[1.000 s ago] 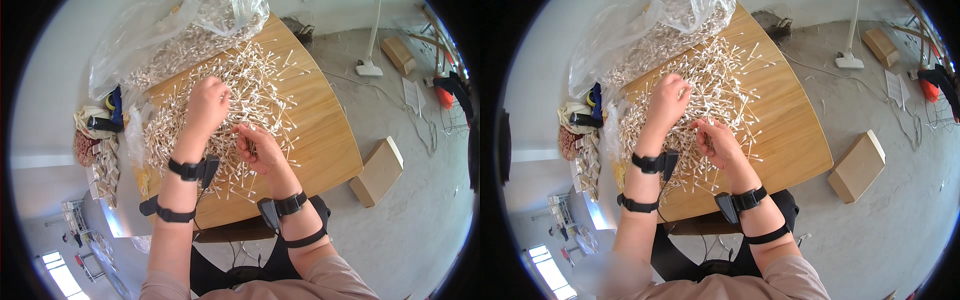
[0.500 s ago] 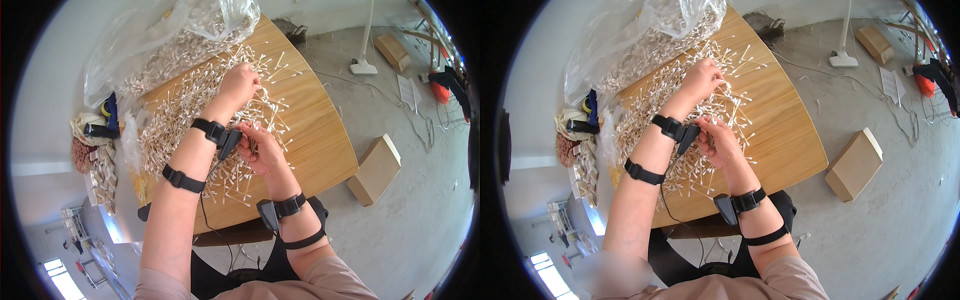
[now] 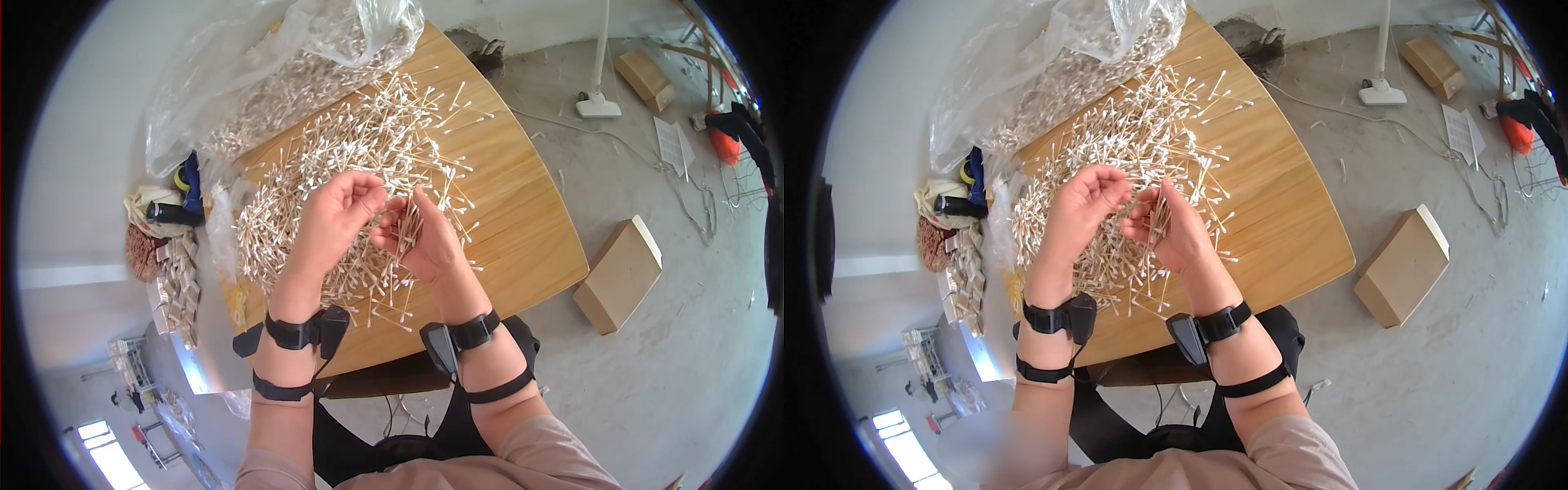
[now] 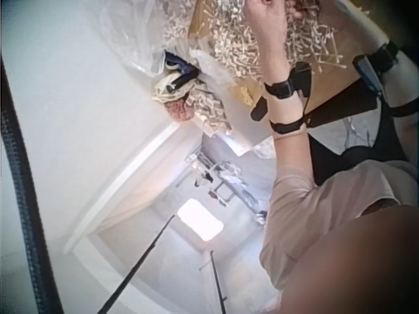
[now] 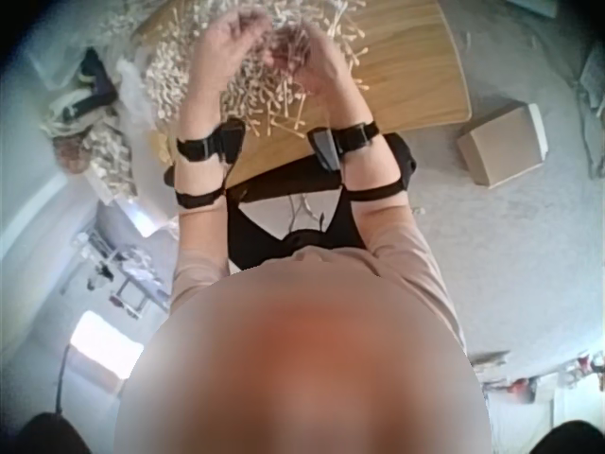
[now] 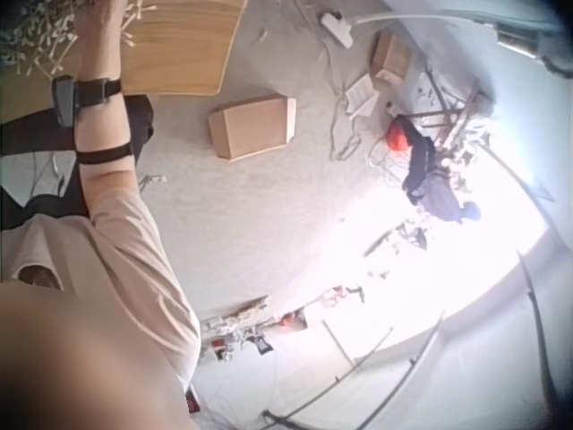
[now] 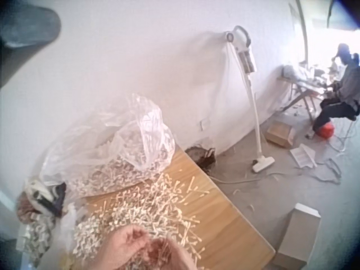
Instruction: Sorting a large pile of cotton swabs into smaller groups on a table.
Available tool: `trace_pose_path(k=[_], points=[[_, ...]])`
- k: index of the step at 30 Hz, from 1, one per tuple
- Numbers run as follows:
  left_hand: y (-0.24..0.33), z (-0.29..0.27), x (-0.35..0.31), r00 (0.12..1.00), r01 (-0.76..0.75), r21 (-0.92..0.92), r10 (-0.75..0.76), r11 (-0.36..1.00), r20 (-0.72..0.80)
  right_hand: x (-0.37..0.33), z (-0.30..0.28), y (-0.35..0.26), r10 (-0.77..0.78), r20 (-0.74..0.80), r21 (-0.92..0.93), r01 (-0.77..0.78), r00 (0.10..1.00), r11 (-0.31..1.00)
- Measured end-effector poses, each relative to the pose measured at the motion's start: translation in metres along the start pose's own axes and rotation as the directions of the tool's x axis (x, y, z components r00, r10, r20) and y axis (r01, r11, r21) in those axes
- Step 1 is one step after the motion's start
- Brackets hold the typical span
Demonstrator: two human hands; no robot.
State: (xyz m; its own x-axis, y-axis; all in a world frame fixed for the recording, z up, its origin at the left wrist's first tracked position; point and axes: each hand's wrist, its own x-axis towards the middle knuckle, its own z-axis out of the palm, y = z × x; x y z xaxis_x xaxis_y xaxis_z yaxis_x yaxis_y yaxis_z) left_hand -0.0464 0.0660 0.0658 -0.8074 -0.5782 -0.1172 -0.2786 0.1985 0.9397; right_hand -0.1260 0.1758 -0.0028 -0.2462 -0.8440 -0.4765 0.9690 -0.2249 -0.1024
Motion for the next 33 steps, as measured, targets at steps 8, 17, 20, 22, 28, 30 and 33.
trace_pose_path(k=[8, 17, 20, 22, 28, 30, 33], points=[[-0.021, -0.005, 0.034, 0.898, -0.429, 0.617, 0.382, 0.659, 0.217, 0.01, -0.02, 0.003, 0.058, 0.193, -0.05, -0.049, 0.979, 0.998], [-0.054, -0.042, 0.015, 0.897, -0.35, 0.829, 0.41, 0.437, 0.162, 0.009, -0.019, -0.005, -0.075, -0.005, -0.019, 0.075, 0.997, 0.997], [-0.044, -0.045, 0.035, 0.89, -0.334, 0.821, 0.441, 0.463, 0.114, 0.008, -0.021, -0.007, -0.07, -0.003, -0.009, 0.07, 0.998, 0.997], [-0.032, -0.031, 0.06, 0.878, -0.35, 0.781, 0.472, 0.517, 0.081, 0.008, -0.019, -0.005, -0.063, 0.009, -0.003, 0.063, 0.998, 0.998], [-0.038, 0.02, 0.149, 0.909, -0.318, 0.769, 0.41, 0.554, 0.08, 0.015, -0.022, 0.001, -0.074, 0.01, -0.042, 0.075, 0.997, 0.996], [-0.038, 0.032, 0.164, 0.974, -0.084, 0.882, 0.225, 0.464, -0.026, 0.014, -0.022, 0.0, -0.078, 0.021, -0.031, 0.079, 0.997, 0.996], [-0.04, 0.033, 0.176, 0.987, -0.019, 0.923, 0.157, 0.384, -0.045, 0.014, -0.019, -0.001, -0.071, 0.004, -0.033, 0.071, 0.997, 0.997]])
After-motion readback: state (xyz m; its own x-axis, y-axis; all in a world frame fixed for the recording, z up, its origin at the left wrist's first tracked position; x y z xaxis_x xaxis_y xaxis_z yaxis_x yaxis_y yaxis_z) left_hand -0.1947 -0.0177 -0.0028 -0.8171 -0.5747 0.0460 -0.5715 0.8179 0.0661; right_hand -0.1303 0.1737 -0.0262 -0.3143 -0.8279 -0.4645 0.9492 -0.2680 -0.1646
